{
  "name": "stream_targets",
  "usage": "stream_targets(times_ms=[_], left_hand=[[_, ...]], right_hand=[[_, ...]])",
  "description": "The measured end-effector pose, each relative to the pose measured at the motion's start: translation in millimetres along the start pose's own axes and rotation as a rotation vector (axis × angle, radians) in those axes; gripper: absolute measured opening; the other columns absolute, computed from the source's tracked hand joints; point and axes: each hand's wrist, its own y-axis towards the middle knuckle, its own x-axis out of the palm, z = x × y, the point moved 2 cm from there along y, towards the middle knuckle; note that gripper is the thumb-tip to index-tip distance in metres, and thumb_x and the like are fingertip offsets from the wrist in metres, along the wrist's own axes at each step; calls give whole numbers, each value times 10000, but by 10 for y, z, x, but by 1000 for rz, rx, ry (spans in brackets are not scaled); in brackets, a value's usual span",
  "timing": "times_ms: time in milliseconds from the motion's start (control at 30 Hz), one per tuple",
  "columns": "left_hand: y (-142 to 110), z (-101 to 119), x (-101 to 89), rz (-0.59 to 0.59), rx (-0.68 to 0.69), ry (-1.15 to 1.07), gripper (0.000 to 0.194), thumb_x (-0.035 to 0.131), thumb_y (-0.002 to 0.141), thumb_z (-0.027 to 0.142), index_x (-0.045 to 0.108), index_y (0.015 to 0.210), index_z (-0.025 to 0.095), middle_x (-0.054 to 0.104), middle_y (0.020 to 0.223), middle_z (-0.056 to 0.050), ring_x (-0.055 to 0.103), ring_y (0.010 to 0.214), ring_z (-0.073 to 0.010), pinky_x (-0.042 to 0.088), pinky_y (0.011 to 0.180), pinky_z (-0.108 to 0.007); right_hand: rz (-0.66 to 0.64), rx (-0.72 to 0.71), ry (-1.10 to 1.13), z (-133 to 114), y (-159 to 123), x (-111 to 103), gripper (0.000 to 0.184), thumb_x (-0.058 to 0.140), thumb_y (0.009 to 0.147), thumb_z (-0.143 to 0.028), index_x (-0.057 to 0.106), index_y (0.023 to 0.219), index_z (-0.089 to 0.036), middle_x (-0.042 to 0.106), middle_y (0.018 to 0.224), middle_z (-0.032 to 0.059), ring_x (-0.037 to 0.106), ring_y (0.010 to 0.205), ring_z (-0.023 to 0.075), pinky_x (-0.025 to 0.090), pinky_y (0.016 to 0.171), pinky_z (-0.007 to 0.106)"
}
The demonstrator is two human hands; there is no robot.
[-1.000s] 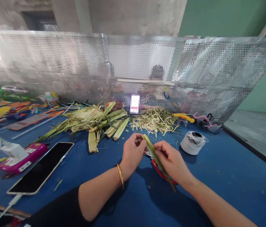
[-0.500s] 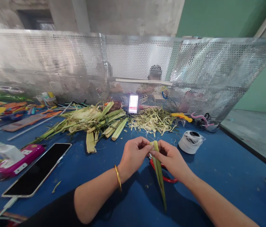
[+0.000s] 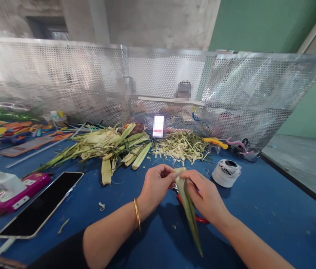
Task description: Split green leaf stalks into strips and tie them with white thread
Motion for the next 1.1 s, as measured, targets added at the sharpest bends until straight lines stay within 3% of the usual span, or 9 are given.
stream_targets(times_ms=[100,200,300,400,533,733,833,967,1100], left_hand=[[4,-10,-1,-1,14,-1,98,622,679,223,565,630,161,519,515,44,469,483,-77,395,499,-202],[20,-19,-10,13,21,17,90,619,678,211,565,629,158,521,512,44,465,476,-74,393,495,-199],[38,-23,-19,16,12,29,94,616,685,213,559,635,157,525,513,45,471,475,-73,396,493,-195],[48,-27,-22,28,9,38,101,615,690,218,553,635,159,522,512,48,474,473,-72,401,492,-195],[47,-47,-8,46,-4,38,100,616,686,219,551,632,163,522,503,50,472,462,-74,402,487,-197],[27,-96,25,40,7,66,114,609,694,244,543,635,173,528,512,54,489,464,-81,408,487,-203],[25,-111,25,41,22,90,103,604,692,233,543,631,176,524,511,56,485,461,-80,400,484,-202],[34,-112,10,31,27,77,98,604,693,231,545,637,176,529,523,52,491,473,-84,409,492,-205],[39,-110,-11,52,33,72,92,600,697,219,544,642,173,518,522,53,482,478,-81,415,497,-203]], right_hand=[[-30,115,5,4,12,14,30,488,810,-239,495,838,-228,598,734,9,561,631,164,442,599,278],[-32,266,39,43,20,35,76,518,779,-261,447,775,-236,559,624,-28,546,572,159,422,553,274],[56,366,124,117,31,36,161,520,748,-236,459,897,-228,592,674,-29,575,583,162,441,562,281],[84,394,225,191,46,38,291,510,729,-220,508,1019,-201,636,768,1,607,644,173,473,612,300],[45,393,265,216,40,79,243,463,762,-216,572,978,-188,645,797,24,614,697,183,485,653,308],[92,320,46,123,-26,164,401,400,883,-328,404,1260,-192,635,865,56,621,761,224,465,710,363],[55,332,18,145,-32,179,399,498,849,-413,446,1190,-213,644,828,45,626,732,234,460,670,352],[91,404,226,241,4,147,259,525,826,-389,489,1019,-221,642,733,10,611,644,197,469,593,310],[214,514,450,252,44,87,406,665,696,-394,517,1019,-197,615,645,-22,588,599,178,472,581,299]])
